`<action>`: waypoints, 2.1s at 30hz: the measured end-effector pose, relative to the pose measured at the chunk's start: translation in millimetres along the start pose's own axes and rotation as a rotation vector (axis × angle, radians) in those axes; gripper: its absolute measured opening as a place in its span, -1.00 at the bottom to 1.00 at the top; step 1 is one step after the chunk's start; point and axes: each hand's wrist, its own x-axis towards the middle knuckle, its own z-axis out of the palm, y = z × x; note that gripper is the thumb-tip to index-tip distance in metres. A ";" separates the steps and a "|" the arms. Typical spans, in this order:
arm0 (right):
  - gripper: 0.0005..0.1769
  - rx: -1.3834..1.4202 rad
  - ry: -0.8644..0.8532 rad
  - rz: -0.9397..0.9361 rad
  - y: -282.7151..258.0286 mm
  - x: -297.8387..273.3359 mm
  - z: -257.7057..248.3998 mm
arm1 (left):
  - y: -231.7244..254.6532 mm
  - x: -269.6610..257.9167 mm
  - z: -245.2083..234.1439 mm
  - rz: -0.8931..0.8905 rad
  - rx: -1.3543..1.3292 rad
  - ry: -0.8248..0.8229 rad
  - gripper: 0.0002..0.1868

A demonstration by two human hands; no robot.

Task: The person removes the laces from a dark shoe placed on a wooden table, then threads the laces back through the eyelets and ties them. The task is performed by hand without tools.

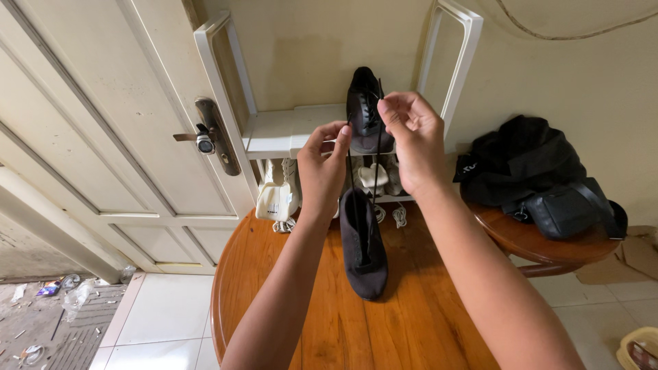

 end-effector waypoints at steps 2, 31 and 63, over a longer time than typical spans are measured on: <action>-0.88 0.027 0.025 0.025 8.9 -7.4 1.0 | -3.0 -0.2 0.1 0.017 -0.008 0.013 -0.76; -0.89 0.091 -0.005 0.083 17.3 -10.8 -9.9 | -20.1 -5.5 4.1 -0.068 -0.123 -0.033 -0.77; -0.65 -0.769 0.023 0.404 235.5 -238.6 -141.6 | -227.7 -195.0 -100.4 -0.189 0.564 -0.152 -0.75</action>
